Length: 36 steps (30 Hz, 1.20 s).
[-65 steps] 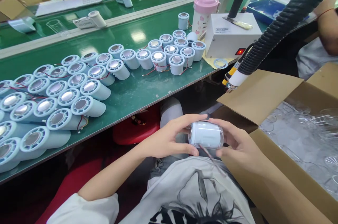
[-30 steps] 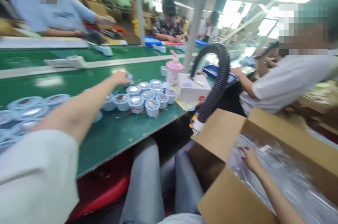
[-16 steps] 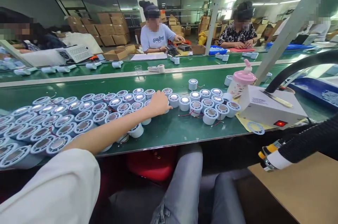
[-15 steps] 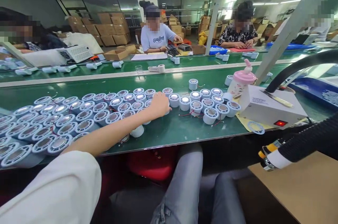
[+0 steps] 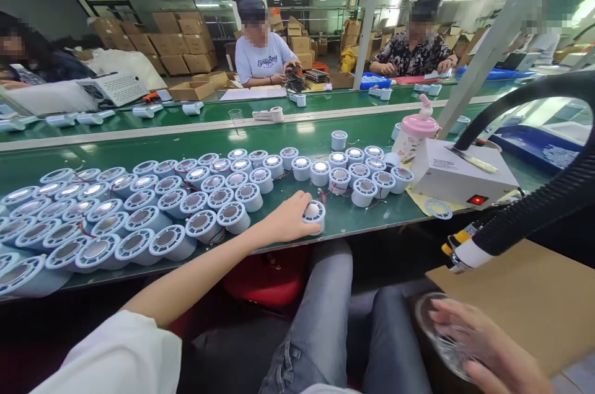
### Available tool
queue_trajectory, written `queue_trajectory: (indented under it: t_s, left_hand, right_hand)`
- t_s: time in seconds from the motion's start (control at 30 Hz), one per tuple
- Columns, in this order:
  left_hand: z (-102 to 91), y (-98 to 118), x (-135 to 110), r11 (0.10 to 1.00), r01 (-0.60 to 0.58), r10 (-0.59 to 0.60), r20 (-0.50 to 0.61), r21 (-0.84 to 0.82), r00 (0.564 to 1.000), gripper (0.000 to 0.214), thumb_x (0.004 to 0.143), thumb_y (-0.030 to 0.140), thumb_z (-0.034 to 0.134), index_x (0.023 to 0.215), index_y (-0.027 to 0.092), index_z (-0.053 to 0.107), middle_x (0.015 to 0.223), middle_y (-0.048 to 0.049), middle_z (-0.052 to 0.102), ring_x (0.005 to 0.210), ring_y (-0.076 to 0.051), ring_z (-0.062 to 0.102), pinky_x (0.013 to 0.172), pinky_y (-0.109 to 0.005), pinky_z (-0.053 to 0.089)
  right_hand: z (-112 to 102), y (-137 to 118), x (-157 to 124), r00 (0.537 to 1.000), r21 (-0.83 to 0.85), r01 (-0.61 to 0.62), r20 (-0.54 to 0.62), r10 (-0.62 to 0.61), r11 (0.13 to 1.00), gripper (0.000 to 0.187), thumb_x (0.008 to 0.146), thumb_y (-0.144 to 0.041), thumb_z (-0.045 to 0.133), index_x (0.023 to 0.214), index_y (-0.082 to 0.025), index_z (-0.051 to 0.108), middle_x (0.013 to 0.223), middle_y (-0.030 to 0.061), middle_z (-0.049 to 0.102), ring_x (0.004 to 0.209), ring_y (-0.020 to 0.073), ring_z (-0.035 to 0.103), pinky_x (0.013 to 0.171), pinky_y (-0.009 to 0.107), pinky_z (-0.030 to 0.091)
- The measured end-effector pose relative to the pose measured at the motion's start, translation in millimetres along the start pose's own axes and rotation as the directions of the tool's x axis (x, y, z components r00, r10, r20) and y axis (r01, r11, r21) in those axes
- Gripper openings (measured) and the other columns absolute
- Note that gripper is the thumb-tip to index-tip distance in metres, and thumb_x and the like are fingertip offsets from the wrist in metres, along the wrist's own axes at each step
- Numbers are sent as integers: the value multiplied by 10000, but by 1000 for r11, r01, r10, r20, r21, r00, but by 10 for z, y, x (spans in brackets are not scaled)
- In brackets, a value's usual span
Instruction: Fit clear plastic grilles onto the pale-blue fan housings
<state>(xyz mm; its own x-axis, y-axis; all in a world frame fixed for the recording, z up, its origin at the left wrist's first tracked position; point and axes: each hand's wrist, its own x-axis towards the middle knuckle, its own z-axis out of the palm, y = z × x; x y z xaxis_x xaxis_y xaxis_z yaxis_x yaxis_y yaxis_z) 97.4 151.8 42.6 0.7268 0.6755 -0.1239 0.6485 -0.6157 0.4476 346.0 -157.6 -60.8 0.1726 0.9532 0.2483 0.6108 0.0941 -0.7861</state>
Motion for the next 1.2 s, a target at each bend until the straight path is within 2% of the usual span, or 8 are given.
queue_trajectory:
  t_s: [0.13, 0.27, 0.4, 0.53, 0.67, 0.87, 1.07, 1.2]
  left_hand:
    - [316, 204, -116, 871, -79, 220, 242, -484, 945, 394, 763, 309, 432, 1142, 202, 401, 862, -16, 582, 647, -139, 590, 522, -230, 475]
    - [667, 419, -242, 419, 287, 399, 459, -861, 794, 420, 731, 468, 515, 1048, 199, 453, 786, 6, 509, 503, -74, 444, 377, -165, 312]
    - [758, 559, -302, 578, 258, 380, 534, -775, 755, 343, 814, 494, 582, 950, 179, 562, 728, 20, 490, 538, -78, 429, 396, -159, 300]
    - [733, 545, -302, 681, -64, 389, 286, -729, 876, 286, 867, 409, 581, 1046, 189, 621, 1013, -36, 605, 896, -165, 562, 764, -257, 474]
    - [823, 475, -316, 720, -200, 369, 122, -664, 921, 576, 740, 472, 735, 1241, 235, 577, 1107, -66, 581, 951, -198, 565, 834, -305, 467]
    - [943, 464, -344, 731, -370, 482, 50, -573, 875, 684, 590, 483, 839, 1197, 242, 633, 1132, -97, 588, 1067, -259, 559, 951, -387, 450]
    - [920, 534, -400, 658, -152, 421, 193, -738, 886, 720, 668, 373, 810, 1311, 222, 523, 1245, -108, 600, 1081, -256, 601, 893, -356, 515]
    - [938, 563, -452, 524, 55, 350, 274, -850, 896, 678, 694, 318, 792, 1291, 190, 499, 1183, -105, 594, 982, -211, 623, 842, -337, 547]
  right_hand:
    - [301, -492, 359, 988, -187, 152, 19, -151, 971, 529, 894, -294, 569, 1405, -349, 443, 1290, 106, 540, 1153, 299, 587, 903, 403, 563]
    - [430, -689, 636, 978, -399, 154, -67, -196, 904, 537, 891, -252, 565, 1414, -298, 457, 1375, 150, 426, 1161, 345, 519, 906, 498, 521]
    - [369, -720, 705, 996, -480, 82, 0, -94, 874, 334, 838, -167, 587, 1151, -250, 670, 1396, 150, 433, 1095, 361, 521, 861, 543, 507]
    - [303, -751, 655, 988, -160, -44, 138, 67, 986, 56, 807, -189, 654, 762, -222, 662, 1282, 92, 532, 1139, 307, 536, 903, 444, 505]
    - [301, -778, 618, 966, 152, -245, 118, 228, 958, 220, 886, -324, 591, 712, -211, 664, 1127, 90, 595, 1038, 242, 594, 812, 328, 526]
    - [284, -730, 638, 889, 437, -426, 39, 456, 793, 339, 788, -431, 700, 558, -185, 659, 1022, 104, 646, 975, 260, 615, 674, 298, 554]
    - [271, -626, 605, 864, 669, -417, 80, 498, 616, 292, 752, -455, 761, 613, -200, 732, 1065, 111, 705, 1024, 290, 648, 726, 353, 599]
    - [284, -580, 520, 966, 555, -239, 49, 255, 797, 226, 750, -384, 792, 937, -261, 764, 1254, 86, 650, 1198, 318, 568, 956, 461, 519]
